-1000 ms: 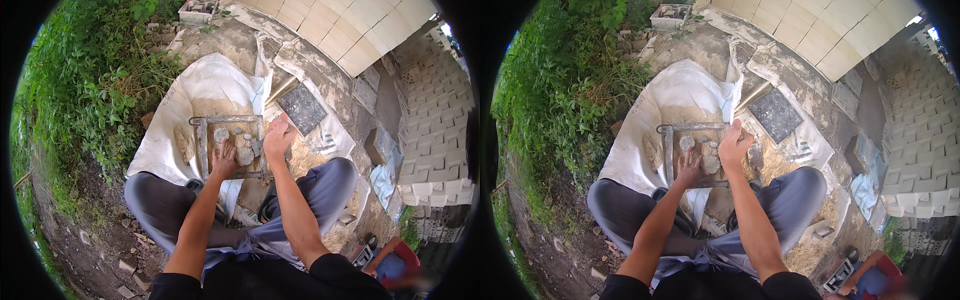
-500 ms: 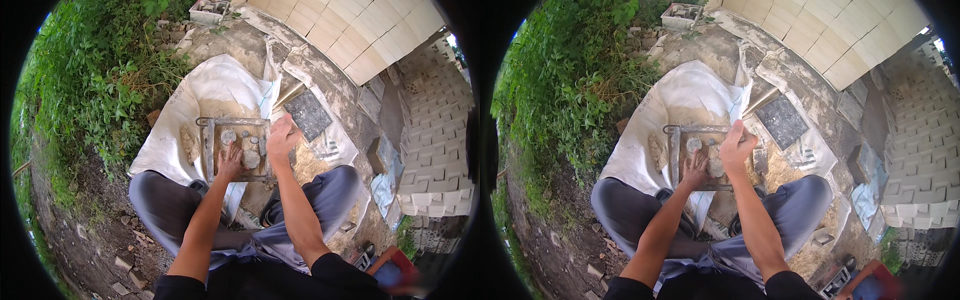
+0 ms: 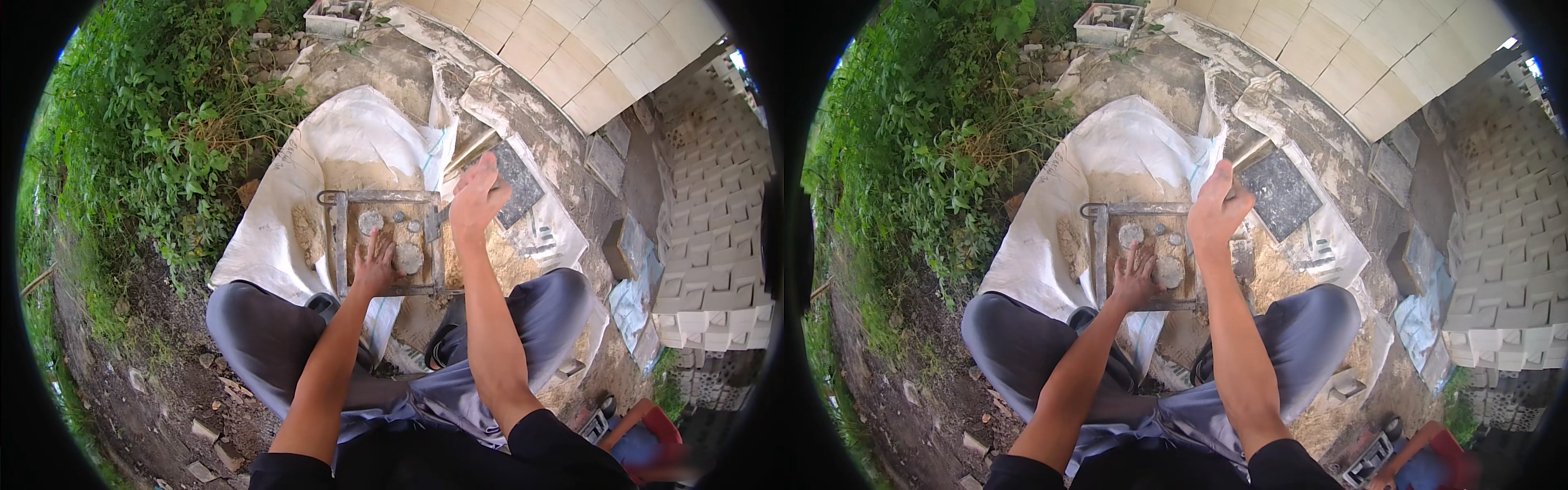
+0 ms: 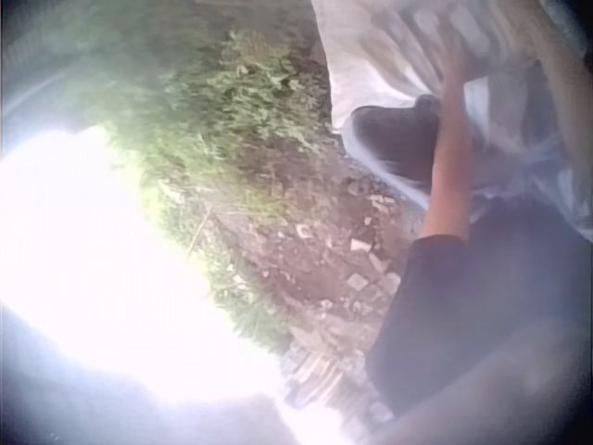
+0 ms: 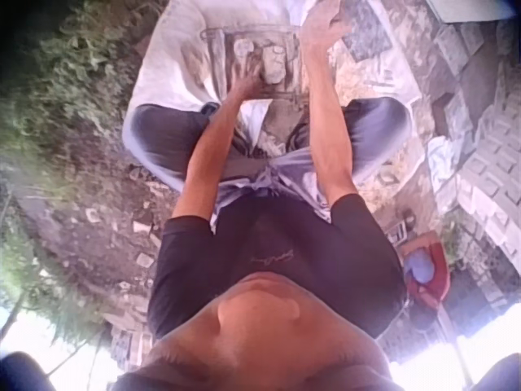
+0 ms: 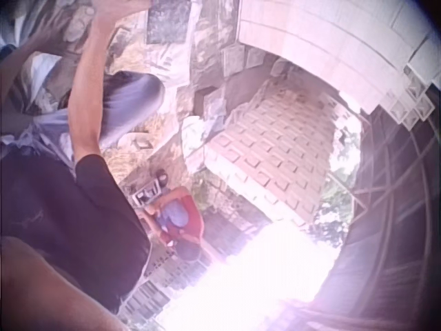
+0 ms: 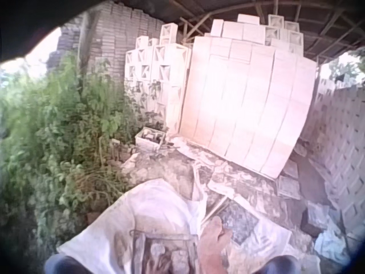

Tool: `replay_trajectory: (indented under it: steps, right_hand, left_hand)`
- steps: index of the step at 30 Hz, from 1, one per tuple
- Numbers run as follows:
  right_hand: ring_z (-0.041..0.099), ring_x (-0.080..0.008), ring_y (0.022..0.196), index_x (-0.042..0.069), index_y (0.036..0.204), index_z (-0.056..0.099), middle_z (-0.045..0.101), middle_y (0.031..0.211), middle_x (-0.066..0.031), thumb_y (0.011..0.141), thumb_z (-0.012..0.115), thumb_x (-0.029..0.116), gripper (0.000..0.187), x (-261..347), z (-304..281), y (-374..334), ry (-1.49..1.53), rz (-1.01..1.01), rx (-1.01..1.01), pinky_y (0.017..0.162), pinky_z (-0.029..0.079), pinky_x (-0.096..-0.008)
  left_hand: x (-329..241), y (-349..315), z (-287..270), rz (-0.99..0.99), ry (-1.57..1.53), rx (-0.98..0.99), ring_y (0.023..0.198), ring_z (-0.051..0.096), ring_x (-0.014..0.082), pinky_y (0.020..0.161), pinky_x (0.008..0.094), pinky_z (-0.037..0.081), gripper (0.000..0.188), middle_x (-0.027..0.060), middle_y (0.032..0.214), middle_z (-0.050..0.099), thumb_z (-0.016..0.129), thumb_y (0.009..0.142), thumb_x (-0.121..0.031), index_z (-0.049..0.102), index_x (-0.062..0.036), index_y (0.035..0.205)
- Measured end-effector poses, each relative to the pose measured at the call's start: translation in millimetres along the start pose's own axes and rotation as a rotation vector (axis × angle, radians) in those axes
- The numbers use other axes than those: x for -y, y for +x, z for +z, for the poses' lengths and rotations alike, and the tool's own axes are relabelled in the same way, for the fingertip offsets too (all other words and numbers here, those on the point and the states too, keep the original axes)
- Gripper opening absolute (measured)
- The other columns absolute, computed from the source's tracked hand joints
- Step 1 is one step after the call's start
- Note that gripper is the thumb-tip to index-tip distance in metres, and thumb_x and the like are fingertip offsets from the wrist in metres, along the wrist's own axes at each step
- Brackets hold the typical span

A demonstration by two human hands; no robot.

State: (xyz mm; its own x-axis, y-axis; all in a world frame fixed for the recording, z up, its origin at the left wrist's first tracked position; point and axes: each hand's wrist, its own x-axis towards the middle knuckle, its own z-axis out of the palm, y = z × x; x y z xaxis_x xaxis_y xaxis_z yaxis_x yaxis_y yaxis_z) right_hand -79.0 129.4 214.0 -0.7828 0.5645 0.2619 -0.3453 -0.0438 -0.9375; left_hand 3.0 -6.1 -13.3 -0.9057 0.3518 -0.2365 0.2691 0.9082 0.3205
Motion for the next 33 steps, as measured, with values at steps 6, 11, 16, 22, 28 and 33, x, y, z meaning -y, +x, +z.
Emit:
replay_trajectory:
  steps: [6, 11, 16, 22, 28, 33]
  right_hand:
    - [0.030, -0.0092, 0.042, 0.000, 0.050, 0.042, 0.036, 0.044, 0.0009, 0.092, 0.048, 0.027, 0.051, -65, -13, 1, -0.153, -0.131, 0.074, 0.042, 0.021, -0.0314]
    - [0.031, -0.0079, 0.043, 0.001, 0.048, 0.040, 0.037, 0.044, 0.0002, 0.093, 0.047, 0.026, 0.052, -12, -10, 15, 0.021, -0.012, -0.045, 0.042, 0.021, -0.0313]
    - [0.028, -0.0069, 0.040, 0.009, 0.050, 0.033, 0.033, 0.045, 0.0021, 0.094, 0.045, 0.027, 0.050, -27, -32, -10, -0.099, -0.107, -0.025, 0.038, 0.019, -0.0273]
    - [0.027, -0.0058, 0.041, 0.008, 0.049, 0.033, 0.031, 0.045, 0.0028, 0.095, 0.046, 0.028, 0.051, -20, -18, -31, -0.122, -0.120, 0.042, 0.039, 0.018, -0.0273]
    - [0.033, -0.0080, 0.041, 0.003, 0.051, 0.041, 0.037, 0.044, 0.0002, 0.092, 0.049, 0.025, 0.048, -20, -29, -47, -0.240, -0.193, 0.122, 0.039, 0.022, -0.0292]
    - [0.032, -0.0078, 0.042, 0.001, 0.052, 0.042, 0.036, 0.044, 0.0011, 0.092, 0.049, 0.030, 0.050, -20, -32, -42, -0.154, -0.127, 0.141, 0.039, 0.021, -0.0297]
  left_hand:
    - [-4, 5, -5, 0.007, -0.002, 0.003, 0.141, -0.010, 0.0237, 0.108, 0.0589, 0.009, 0.084, 0.0002, 0.150, 0.020, 0.055, 0.077, -0.060, 0.031, -0.0091, 0.139]
    - [-1, 7, -11, 0.009, 0.011, -0.012, 0.141, -0.009, 0.0247, 0.108, 0.0589, 0.010, 0.083, 0.0011, 0.150, 0.020, 0.054, 0.078, -0.059, 0.031, -0.0081, 0.139]
    - [-7, 4, -17, 0.040, 0.001, 0.048, 0.139, -0.015, 0.0289, 0.107, 0.0601, 0.008, 0.083, 0.0055, 0.151, 0.015, 0.053, 0.082, -0.055, 0.024, -0.0045, 0.141]
    - [-1, 7, -16, 0.004, 0.023, 0.060, 0.140, -0.013, 0.0284, 0.108, 0.0592, 0.005, 0.083, 0.0056, 0.150, 0.019, 0.054, 0.080, -0.056, 0.025, -0.0069, 0.141]
    - [-2, 5, -6, 0.023, 0.018, 0.028, 0.140, -0.012, 0.0287, 0.107, 0.0601, 0.007, 0.083, 0.0052, 0.149, 0.019, 0.053, 0.081, -0.056, 0.024, -0.0077, 0.141]
    - [-6, 6, -12, -0.003, 0.037, 0.047, 0.141, -0.009, 0.0263, 0.107, 0.0602, 0.010, 0.084, 0.0016, 0.150, 0.020, 0.053, 0.078, -0.060, 0.029, -0.0088, 0.140]
